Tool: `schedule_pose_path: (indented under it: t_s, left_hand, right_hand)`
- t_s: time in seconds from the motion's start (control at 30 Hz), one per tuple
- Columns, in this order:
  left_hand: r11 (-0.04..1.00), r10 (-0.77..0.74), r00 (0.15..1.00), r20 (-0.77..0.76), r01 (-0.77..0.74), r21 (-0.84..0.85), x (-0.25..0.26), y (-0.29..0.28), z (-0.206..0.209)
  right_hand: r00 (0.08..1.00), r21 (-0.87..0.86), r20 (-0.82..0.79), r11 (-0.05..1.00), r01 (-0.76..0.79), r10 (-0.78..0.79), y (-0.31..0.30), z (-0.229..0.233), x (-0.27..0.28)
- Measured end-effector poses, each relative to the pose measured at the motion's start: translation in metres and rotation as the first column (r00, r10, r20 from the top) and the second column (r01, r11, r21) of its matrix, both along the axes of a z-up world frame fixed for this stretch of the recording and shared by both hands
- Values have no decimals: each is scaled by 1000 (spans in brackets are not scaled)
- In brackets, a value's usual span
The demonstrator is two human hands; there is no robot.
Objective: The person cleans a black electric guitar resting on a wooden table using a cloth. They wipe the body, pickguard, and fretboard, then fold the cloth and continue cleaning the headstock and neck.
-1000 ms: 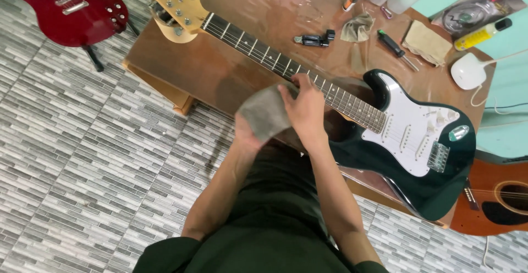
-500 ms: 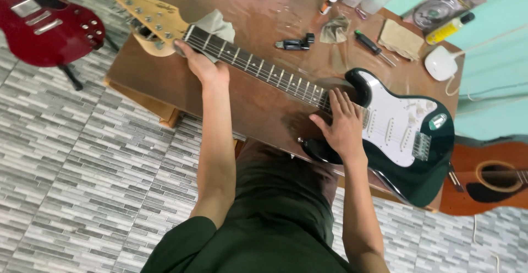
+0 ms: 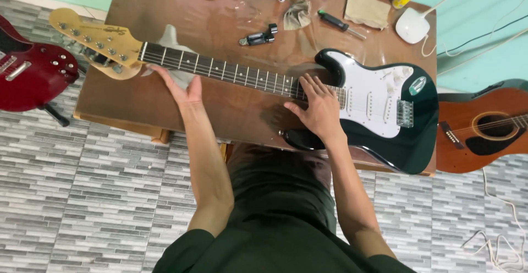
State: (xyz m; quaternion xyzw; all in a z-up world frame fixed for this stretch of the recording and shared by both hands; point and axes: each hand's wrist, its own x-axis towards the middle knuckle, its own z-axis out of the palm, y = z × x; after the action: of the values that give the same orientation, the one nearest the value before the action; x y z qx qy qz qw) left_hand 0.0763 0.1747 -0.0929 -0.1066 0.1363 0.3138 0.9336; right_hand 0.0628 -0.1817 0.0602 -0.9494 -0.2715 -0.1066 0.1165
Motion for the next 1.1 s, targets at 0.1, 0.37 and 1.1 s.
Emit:
schedule_pose_path:
  t_s: [0.1, 0.37, 1.1]
  left_hand:
    - [996, -89, 984, -154, 89, -5, -1, -32, -41]
    - [807, -433, 724, -537, 577, 127, -13, -210, 9]
    - [-224, -222, 427, -877, 853, 472, -12, -242, 77]
  right_hand:
    - [1000, 16, 21, 1000, -7, 6, 4, 1, -2]
    - [987, 245, -108, 965, -87, 117, -3, 15, -2]
    - [992, 294, 31, 950, 104, -118, -75, 14, -15]
